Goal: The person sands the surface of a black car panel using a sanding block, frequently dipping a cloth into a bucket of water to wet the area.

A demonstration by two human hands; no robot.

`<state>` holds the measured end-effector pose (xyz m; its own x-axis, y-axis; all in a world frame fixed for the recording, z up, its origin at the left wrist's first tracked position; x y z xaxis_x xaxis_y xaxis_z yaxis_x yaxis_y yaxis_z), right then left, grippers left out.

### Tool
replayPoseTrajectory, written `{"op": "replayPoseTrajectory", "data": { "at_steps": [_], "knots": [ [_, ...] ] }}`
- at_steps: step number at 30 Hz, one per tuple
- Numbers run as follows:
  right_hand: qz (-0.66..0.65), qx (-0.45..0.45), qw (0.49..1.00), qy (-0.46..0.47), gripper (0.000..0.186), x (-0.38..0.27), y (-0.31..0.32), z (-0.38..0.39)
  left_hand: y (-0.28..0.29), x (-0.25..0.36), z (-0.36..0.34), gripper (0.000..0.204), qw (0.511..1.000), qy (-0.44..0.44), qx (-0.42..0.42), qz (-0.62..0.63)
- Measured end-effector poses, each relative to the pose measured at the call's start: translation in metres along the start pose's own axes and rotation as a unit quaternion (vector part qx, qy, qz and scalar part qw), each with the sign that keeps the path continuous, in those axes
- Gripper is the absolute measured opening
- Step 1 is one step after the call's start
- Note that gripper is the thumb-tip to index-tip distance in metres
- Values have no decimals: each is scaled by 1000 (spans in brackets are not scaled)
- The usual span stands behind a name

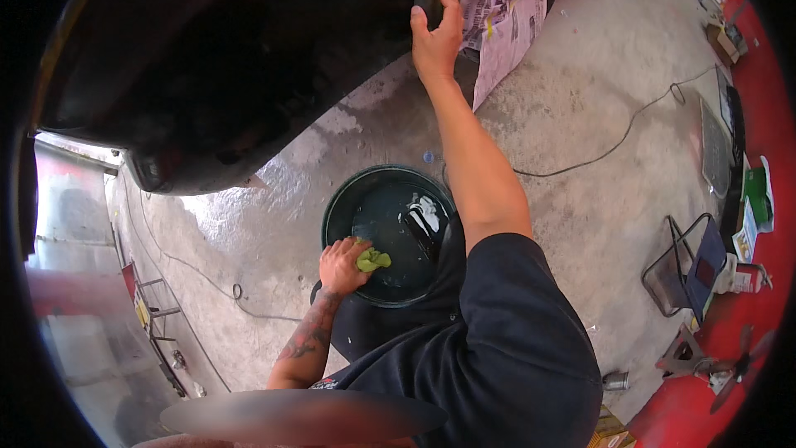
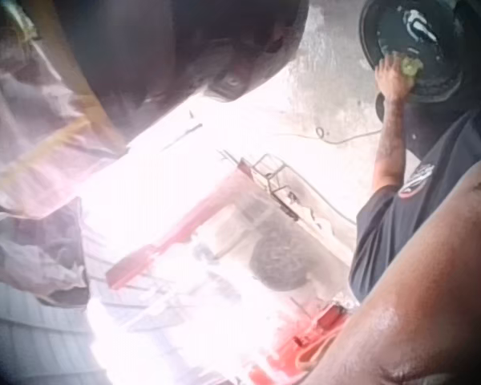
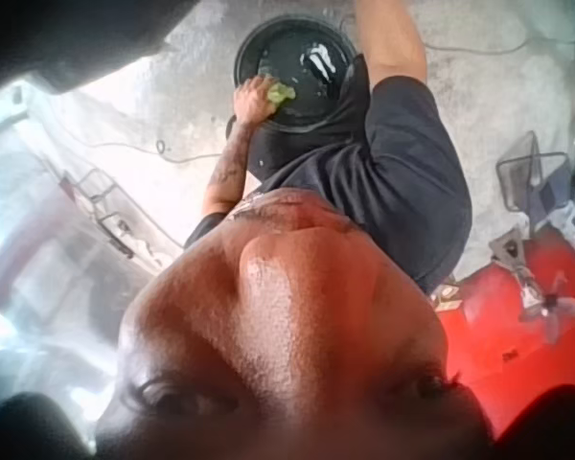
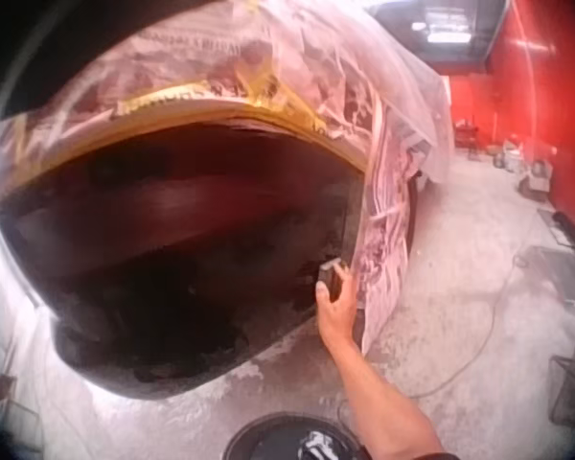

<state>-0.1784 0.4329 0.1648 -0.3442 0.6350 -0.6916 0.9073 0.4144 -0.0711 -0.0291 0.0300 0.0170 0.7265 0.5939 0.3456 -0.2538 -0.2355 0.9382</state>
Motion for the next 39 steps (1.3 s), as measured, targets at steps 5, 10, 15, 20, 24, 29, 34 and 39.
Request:
{"op": "replayPoseTrajectory", "data": {
  "at_steps": [5,10,15,20,24,29,34,39],
  "knots": [
    [32,14,998,58,45,-53,-4,-67,-1,-5,8,47,1000,11,-4,6],
    [17,4,997,76,46,-53,7,-87,-1,-2,3,47,1000,2,-1,-3],
    [72,-33,996,48,49,-20,14,-57,-1,-2,-1,47,1000,6,-18,-2],
    [2,-26,997,79,46,-65,5,-137,-1,-4,4,48,1000,11,-15,-1],
    [5,-37,998,51,47,-54,11,-102,-1,-4,6,49,1000,16,-16,6],
    [65,-28,991,115,46,-45,7,-101,-1,-4,5,49,1000,13,-7,4],
    [47,23,991,126,46,-81,2,-133,2,-3,7,48,1000,14,-9,-2],
    [65,61,985,146,48,-81,-36,2,0,-1,0,47,1000,16,-15,-6]
  ]
}}
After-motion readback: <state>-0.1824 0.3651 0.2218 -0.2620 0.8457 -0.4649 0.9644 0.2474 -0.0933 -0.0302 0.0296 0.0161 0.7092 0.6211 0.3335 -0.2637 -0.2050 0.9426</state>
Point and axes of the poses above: each hand's wrist, its own z-axis away from the middle knuckle, its own y-axis out of the back of the hand, x = y × z, the point moved 3 cm from there along -z, towards the middle knuckle, and after that the axes turned 6 degrees about -x, right-handed, at the moved point
